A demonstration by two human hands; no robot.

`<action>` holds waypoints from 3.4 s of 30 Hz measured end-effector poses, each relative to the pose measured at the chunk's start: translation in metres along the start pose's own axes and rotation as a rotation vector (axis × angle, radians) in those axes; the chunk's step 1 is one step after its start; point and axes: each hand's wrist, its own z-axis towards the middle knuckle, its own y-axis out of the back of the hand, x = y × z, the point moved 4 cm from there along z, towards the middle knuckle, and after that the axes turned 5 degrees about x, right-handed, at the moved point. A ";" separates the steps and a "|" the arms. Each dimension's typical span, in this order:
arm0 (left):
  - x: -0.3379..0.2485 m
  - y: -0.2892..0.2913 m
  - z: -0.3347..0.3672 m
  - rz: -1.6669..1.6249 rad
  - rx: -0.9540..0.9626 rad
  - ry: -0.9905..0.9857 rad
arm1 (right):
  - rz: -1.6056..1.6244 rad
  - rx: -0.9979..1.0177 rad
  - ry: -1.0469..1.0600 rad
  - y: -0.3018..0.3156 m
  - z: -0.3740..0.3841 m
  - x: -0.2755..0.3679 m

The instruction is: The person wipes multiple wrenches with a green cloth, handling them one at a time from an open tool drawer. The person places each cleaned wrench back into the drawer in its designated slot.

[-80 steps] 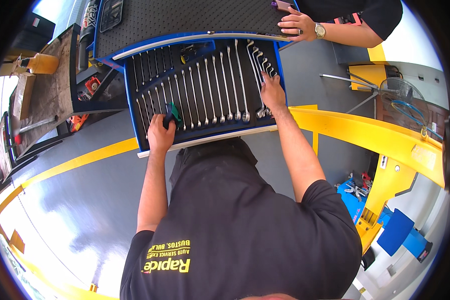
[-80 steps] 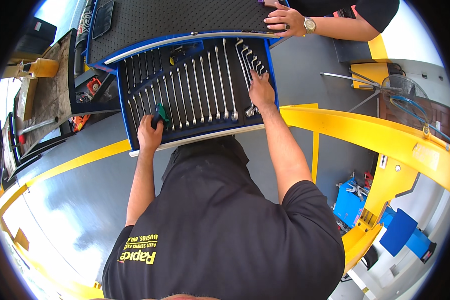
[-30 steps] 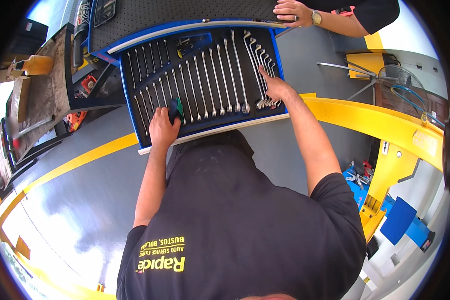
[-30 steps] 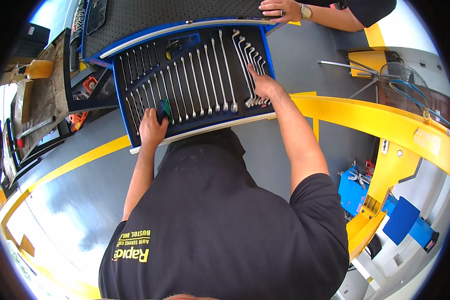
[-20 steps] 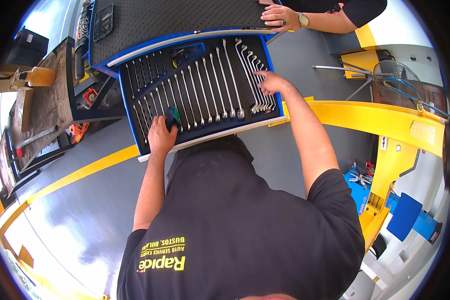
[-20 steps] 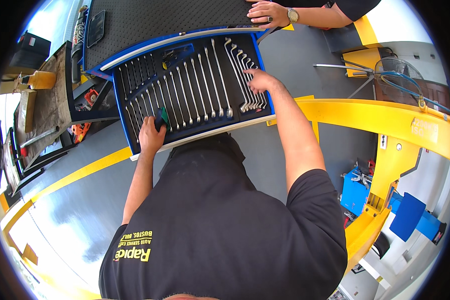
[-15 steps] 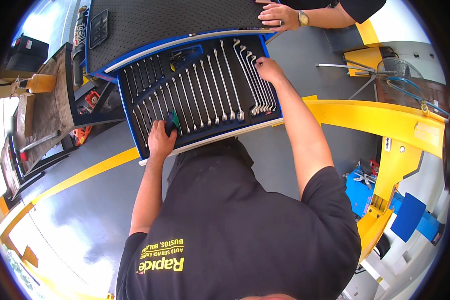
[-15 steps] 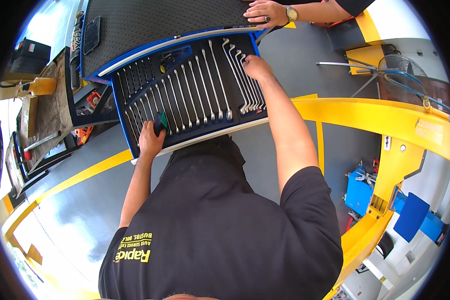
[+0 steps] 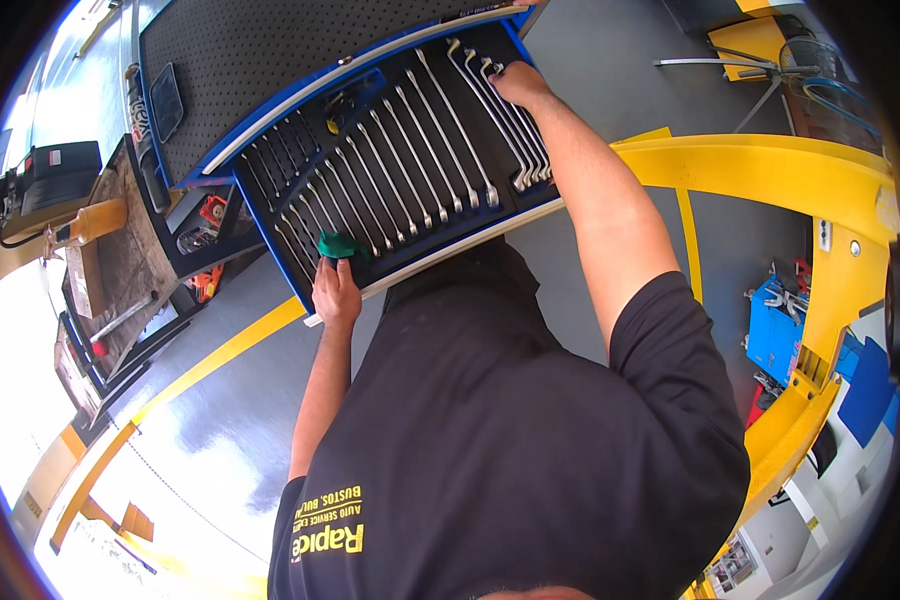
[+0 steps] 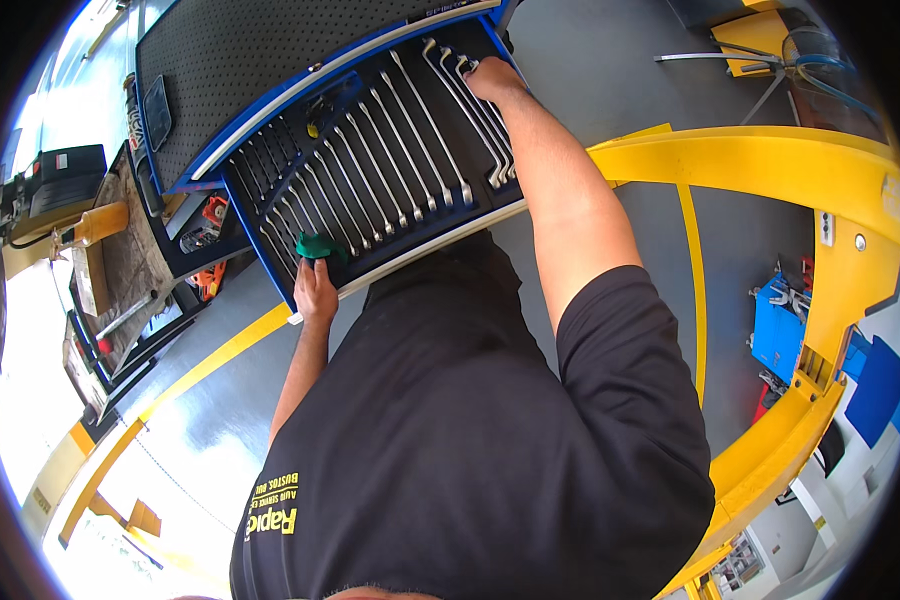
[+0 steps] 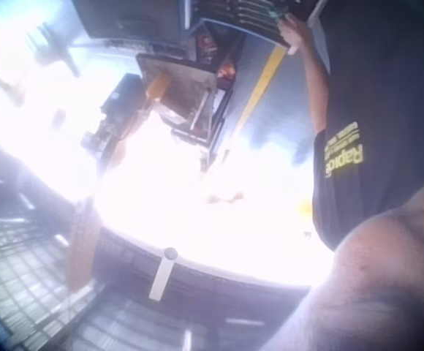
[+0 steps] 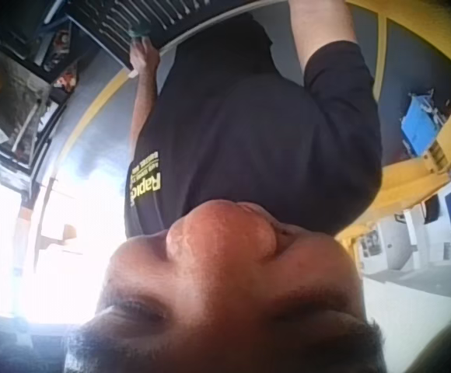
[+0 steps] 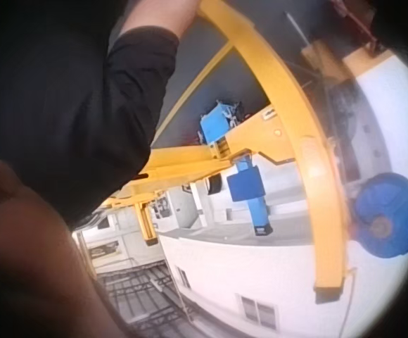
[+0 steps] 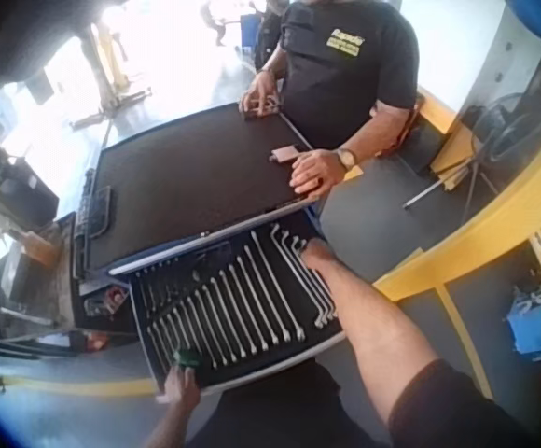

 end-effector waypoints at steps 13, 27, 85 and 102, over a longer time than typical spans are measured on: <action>-0.010 0.031 0.011 -0.801 -0.039 0.101 | 0.871 -0.329 0.280 0.044 -0.127 -0.032; -0.186 0.179 0.054 -2.021 0.312 -0.147 | 0.494 -0.580 0.815 0.121 -0.349 0.141; -0.184 0.227 0.012 -0.629 -0.257 -0.454 | -0.499 -0.659 1.197 0.104 -0.405 0.191; -0.141 0.233 0.026 -2.115 0.235 -0.249 | 1.041 0.143 0.939 0.021 -0.409 0.189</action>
